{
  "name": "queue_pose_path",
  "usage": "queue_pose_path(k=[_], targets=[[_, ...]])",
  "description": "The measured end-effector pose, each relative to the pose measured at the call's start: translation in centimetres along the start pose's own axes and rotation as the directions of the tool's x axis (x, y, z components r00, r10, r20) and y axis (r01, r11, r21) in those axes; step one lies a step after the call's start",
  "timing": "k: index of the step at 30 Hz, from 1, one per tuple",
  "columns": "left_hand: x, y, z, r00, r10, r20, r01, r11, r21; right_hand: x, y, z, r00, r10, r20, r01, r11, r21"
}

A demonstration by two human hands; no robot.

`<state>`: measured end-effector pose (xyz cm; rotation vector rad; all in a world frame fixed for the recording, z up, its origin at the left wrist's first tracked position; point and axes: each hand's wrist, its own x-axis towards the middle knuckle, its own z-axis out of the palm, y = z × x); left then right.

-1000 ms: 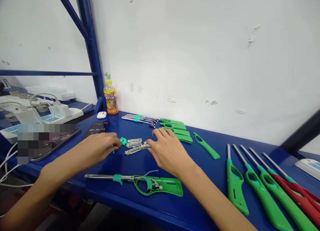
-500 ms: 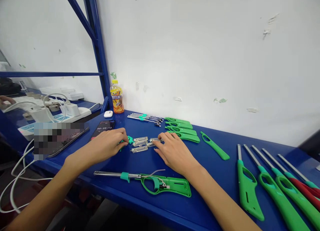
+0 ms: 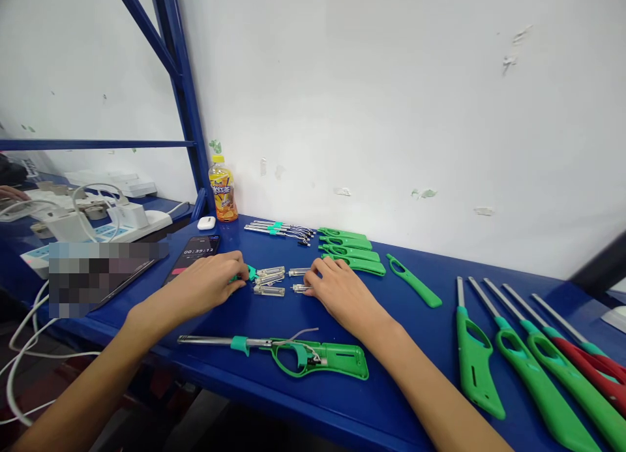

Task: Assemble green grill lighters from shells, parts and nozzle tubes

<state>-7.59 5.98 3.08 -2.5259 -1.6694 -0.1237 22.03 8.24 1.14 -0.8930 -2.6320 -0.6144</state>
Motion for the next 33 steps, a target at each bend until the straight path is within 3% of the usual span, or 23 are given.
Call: queue_pose_path(k=[6,13,33], targets=[[0.3,0.5,-0.1,1.0,0.011,0.004,-0.011,1.0,0.016,0.2,0.1,-1.0,0.999,-0.039,-0.026,0.038,0.999,-0.025],[-0.3,0.5,-1.3,1.0,-0.027,0.002,0.027,1.0,0.008,-0.4,0.9,-2.5,0.996,0.001,-0.088,0.001,1.0,0.019],[-0.3,0.0,-0.7,0.999,-0.048,0.021,0.048,0.999,-0.01,-0.3,0.6,-2.7,0.997,-0.001,-0.075,0.004,0.999,0.039]])
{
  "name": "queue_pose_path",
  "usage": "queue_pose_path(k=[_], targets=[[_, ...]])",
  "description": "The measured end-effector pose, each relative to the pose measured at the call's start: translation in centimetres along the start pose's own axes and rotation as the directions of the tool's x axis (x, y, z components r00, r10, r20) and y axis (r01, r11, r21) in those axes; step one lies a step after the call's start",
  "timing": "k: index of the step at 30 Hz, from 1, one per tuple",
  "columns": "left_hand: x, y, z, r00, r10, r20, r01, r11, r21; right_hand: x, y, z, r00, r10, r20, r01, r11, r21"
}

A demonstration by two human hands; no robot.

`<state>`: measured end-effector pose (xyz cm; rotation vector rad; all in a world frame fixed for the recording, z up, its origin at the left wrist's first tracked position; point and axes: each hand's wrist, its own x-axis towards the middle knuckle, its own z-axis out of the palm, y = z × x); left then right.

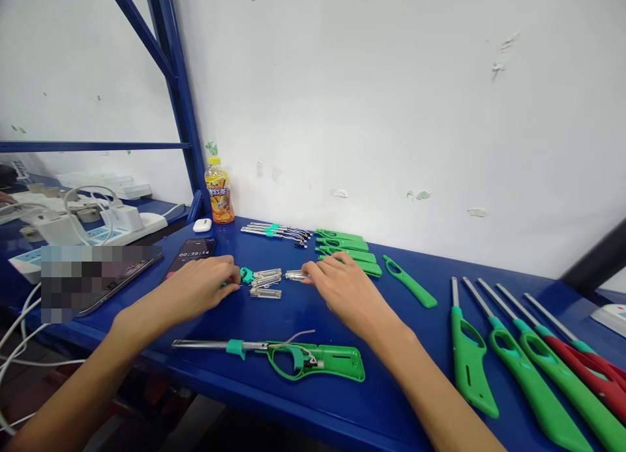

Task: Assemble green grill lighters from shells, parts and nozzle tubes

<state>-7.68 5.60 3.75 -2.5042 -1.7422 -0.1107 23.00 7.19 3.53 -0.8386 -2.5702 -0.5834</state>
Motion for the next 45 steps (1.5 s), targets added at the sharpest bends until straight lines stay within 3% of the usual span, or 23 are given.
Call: queue_pose_path(k=[7,12,18,27,30,36,39,45], targets=[[-0.8,1.6,-1.0,0.997,0.068,-0.042,-0.07,0.996,-0.048,0.2,-0.5,0.2,1.0,-0.004,-0.005,0.004,1.0,-0.015],[-1.5,3.0,-2.2,0.989,0.119,-0.085,-0.133,0.975,-0.176,-0.3,-2.3,-1.7,0.996,0.047,-0.075,-0.049,0.998,-0.027],[-1.9,4.7,-2.0,0.953,0.218,-0.212,-0.3,0.796,-0.526,-1.7,-4.3,-4.5,0.953,0.271,-0.132,-0.239,0.946,0.217],[-2.1,7.1,-1.7,0.861,0.11,-0.496,-0.445,0.636,-0.631,-2.6,-4.5,-4.9,0.901,0.432,0.035,-0.393,0.78,0.487],[-1.9,7.6,-1.6,0.889,0.037,-0.457,-0.392,0.578,-0.716,-2.7,-4.6,-5.9,0.891,0.453,0.045,-0.396,0.724,0.565],[-2.1,8.4,-2.2,0.969,-0.098,-0.225,-0.169,0.395,-0.903,-2.6,-4.8,-6.5,0.892,0.442,0.092,-0.403,0.688,0.603],[-2.2,8.6,-2.6,0.976,-0.137,-0.168,-0.113,0.339,-0.934,-2.3,-4.8,-6.2,0.894,0.439,0.09,-0.4,0.691,0.601],[-2.3,8.6,-2.7,0.978,-0.13,-0.164,-0.116,0.314,-0.942,-2.2,-4.9,-5.7,0.901,0.425,0.081,-0.39,0.716,0.578]])
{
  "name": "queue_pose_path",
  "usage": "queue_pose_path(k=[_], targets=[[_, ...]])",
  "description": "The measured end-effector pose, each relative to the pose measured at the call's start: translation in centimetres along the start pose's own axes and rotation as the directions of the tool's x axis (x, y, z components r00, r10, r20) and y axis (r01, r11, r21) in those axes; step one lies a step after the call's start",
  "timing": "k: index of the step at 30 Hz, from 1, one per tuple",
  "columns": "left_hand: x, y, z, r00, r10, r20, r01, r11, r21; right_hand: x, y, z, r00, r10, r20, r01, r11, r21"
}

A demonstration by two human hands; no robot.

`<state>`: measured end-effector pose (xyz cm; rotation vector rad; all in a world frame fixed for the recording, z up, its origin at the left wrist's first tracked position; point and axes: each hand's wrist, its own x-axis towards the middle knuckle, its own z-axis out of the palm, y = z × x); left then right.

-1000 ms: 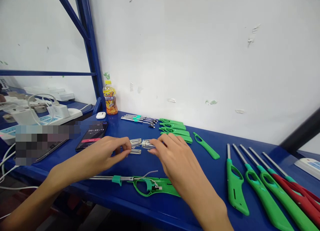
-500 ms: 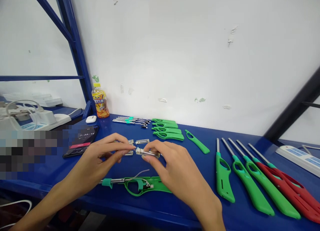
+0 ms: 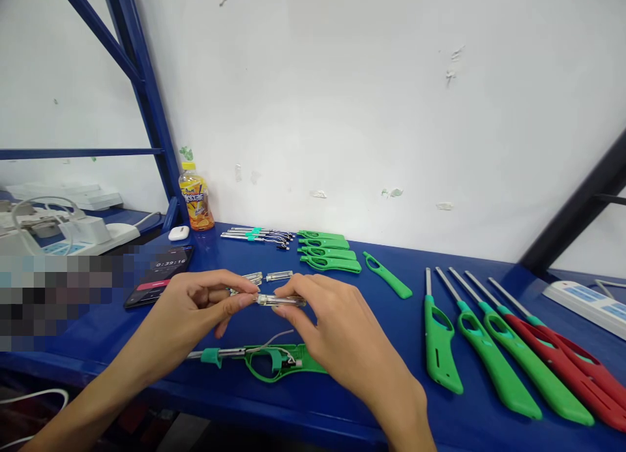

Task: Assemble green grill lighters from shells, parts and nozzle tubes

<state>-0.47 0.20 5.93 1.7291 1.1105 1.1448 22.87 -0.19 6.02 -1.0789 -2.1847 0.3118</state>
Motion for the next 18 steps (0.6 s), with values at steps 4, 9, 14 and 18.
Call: queue_pose_path(k=[4,9,14,18], targets=[[0.01,-0.12,0.0,1.0,0.017,-0.005,-0.017,1.0,-0.013,-0.08,0.03,0.03,1.0,-0.017,-0.001,0.017,0.999,-0.028],[0.1,-0.07,-0.12,1.0,0.025,-0.002,-0.025,0.999,-0.037,-0.12,-0.05,-0.03,0.999,-0.03,-0.038,0.03,0.999,0.017],[0.07,-0.23,0.18,0.999,0.033,0.032,-0.03,0.996,-0.081,0.06,-0.11,0.05,0.999,-0.007,-0.043,0.008,1.0,0.019],[0.04,-0.44,0.31,0.998,0.032,0.049,-0.026,0.993,-0.117,0.09,-0.13,0.07,0.999,-0.001,-0.033,0.001,1.0,0.022]])
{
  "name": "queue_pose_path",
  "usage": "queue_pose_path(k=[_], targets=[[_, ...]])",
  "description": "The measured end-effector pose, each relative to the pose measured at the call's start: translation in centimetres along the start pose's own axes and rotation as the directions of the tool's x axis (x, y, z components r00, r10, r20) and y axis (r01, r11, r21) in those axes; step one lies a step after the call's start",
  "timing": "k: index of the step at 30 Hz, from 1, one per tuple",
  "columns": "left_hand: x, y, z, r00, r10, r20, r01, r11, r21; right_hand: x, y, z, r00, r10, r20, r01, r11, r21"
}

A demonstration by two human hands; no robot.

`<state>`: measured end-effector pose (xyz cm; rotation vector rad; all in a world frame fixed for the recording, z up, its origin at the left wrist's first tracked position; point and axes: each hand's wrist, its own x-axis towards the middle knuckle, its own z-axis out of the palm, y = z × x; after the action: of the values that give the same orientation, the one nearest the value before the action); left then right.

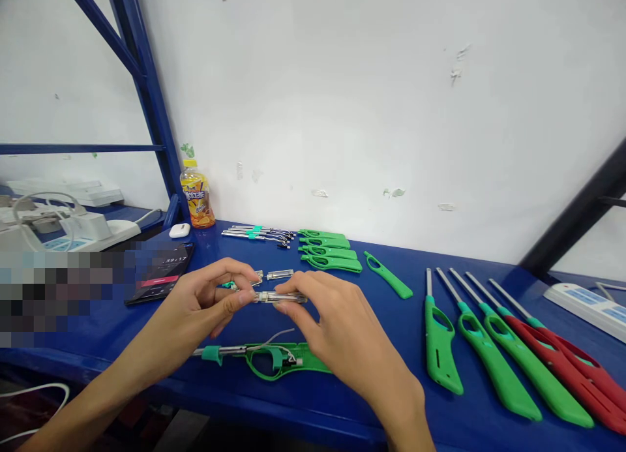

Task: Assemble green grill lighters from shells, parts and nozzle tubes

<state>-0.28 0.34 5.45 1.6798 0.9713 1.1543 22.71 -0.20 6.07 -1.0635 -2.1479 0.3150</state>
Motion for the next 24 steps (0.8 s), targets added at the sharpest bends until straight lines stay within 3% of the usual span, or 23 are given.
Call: queue_pose_path(k=[7,17,24], targets=[[-0.1,0.0,0.1,0.999,-0.021,0.025,0.022,0.998,-0.056,0.0,0.4,0.2,1.0,-0.018,0.012,0.018,1.0,0.001],[-0.3,-1.2,0.6,0.994,-0.045,0.097,0.059,0.988,-0.144,0.3,0.2,1.2,0.993,-0.093,0.07,0.102,0.985,-0.137],[-0.2,-1.5,0.8,0.997,-0.03,0.068,0.038,0.991,-0.125,0.7,-0.4,1.9,0.991,-0.087,0.102,0.107,0.972,-0.211]])
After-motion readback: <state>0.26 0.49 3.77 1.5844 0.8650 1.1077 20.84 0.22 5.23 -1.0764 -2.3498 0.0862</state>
